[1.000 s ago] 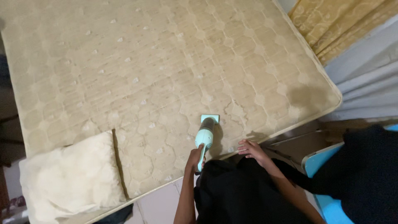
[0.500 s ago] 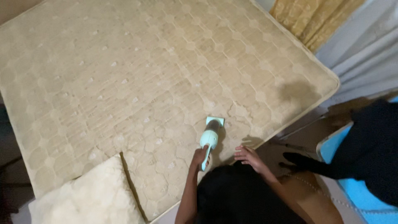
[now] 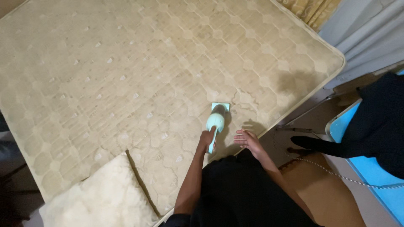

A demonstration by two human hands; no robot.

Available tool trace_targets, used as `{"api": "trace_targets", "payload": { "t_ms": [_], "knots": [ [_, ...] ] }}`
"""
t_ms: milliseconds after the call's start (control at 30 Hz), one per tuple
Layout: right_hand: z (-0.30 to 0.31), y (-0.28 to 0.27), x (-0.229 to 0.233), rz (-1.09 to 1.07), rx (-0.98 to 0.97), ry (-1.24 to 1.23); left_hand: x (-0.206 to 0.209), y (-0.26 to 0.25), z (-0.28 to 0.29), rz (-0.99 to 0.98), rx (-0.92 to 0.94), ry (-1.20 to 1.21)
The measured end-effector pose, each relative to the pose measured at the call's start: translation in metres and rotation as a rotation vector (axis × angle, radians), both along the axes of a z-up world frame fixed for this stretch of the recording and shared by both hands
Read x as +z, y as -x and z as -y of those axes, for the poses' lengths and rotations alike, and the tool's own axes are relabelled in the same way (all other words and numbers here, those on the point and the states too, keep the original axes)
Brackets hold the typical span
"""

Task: The person uses a handheld vacuum cleaner to clean the surface of a mattress. They move the vacuum back and forth across the mattress, covering the edges and the center area. A pillow is visible on the bed but is not handled during the task.

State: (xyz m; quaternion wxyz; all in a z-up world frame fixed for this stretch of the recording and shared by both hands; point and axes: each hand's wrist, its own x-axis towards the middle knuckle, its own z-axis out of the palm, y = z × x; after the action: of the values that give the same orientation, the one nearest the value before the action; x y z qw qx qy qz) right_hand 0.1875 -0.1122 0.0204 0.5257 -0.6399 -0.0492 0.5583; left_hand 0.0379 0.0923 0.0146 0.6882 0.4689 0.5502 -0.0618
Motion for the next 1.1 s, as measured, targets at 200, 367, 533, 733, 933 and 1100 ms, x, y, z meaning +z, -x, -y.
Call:
{"api": "trace_targets", "payload": {
  "t_ms": [200, 367, 533, 733, 933, 1100],
  "knots": [
    [0.006, 0.003, 0.005, 0.035, 0.025, 0.031, -0.011, 0.032, 0.012, -0.046, -0.131, -0.154],
    [0.011, 0.001, 0.006, 0.003, 0.002, 0.046, 0.003, 0.019, 0.015, -0.057, -0.058, -0.065],
    [0.018, -0.002, -0.002, 0.011, -0.004, 0.045, 0.001, 0.015, 0.013, -0.019, -0.015, 0.001],
    [0.019, -0.01, -0.011, -0.012, -0.012, 0.052, 0.014, 0.017, 0.012, -0.068, -0.01, 0.018],
    [0.025, -0.023, -0.006, 0.007, -0.028, 0.056, 0.019, 0.01, 0.028, -0.041, 0.012, -0.059],
    [0.041, -0.035, -0.012, 0.052, 0.011, 0.067, 0.012, -0.009, 0.042, -0.023, 0.124, 0.032]
  ]
}}
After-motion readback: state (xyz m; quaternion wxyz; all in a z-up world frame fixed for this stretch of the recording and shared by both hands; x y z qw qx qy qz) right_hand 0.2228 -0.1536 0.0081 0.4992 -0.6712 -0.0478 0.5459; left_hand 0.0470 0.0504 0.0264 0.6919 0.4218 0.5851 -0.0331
